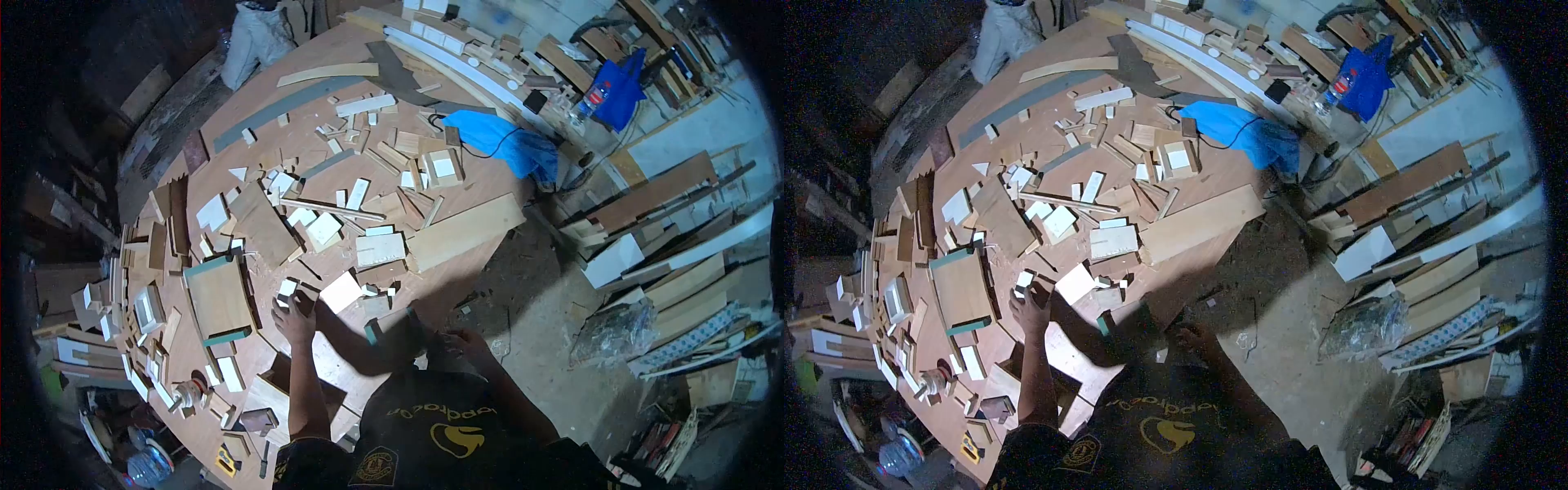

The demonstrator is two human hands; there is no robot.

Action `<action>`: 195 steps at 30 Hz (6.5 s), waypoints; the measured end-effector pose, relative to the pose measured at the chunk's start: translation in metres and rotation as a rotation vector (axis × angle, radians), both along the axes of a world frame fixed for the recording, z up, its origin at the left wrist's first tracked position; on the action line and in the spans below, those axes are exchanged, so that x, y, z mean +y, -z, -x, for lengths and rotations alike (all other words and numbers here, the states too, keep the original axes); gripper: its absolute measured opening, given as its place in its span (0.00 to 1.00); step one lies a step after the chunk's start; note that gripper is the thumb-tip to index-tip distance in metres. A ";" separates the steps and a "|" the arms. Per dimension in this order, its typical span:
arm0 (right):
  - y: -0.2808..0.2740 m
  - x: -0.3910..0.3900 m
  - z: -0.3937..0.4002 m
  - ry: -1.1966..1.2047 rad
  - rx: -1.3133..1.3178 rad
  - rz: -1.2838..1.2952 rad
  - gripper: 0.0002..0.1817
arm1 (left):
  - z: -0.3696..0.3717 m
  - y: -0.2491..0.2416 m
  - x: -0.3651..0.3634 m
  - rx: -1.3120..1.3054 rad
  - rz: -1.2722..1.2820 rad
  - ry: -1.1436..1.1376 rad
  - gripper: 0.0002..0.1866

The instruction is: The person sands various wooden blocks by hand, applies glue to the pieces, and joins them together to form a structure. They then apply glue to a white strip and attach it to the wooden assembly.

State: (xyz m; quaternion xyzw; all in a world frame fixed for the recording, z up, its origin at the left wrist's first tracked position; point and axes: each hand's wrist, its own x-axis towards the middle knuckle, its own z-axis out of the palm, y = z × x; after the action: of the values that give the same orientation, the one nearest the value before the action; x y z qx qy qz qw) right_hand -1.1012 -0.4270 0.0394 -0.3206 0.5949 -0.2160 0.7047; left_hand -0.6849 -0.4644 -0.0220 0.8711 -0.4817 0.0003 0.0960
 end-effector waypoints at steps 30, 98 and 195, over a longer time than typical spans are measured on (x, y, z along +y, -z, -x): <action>0.035 -0.406 -0.201 -0.875 0.391 1.402 0.16 | 0.253 -0.118 0.122 1.192 0.308 -0.571 0.27; -0.122 -0.183 -0.036 -1.078 -0.202 0.786 0.20 | 0.268 -0.206 0.013 1.507 0.254 -0.173 0.14; -0.122 0.449 -0.329 -1.576 -0.367 -0.402 0.09 | 0.294 -0.226 0.687 0.571 1.286 -1.498 0.10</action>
State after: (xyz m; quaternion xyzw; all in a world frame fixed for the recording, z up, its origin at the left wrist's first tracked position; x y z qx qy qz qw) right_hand -0.7725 0.0216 0.1610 -0.4709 0.0995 0.4019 0.7790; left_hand -0.9789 0.2228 0.2038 0.6993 0.3177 0.1111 0.6306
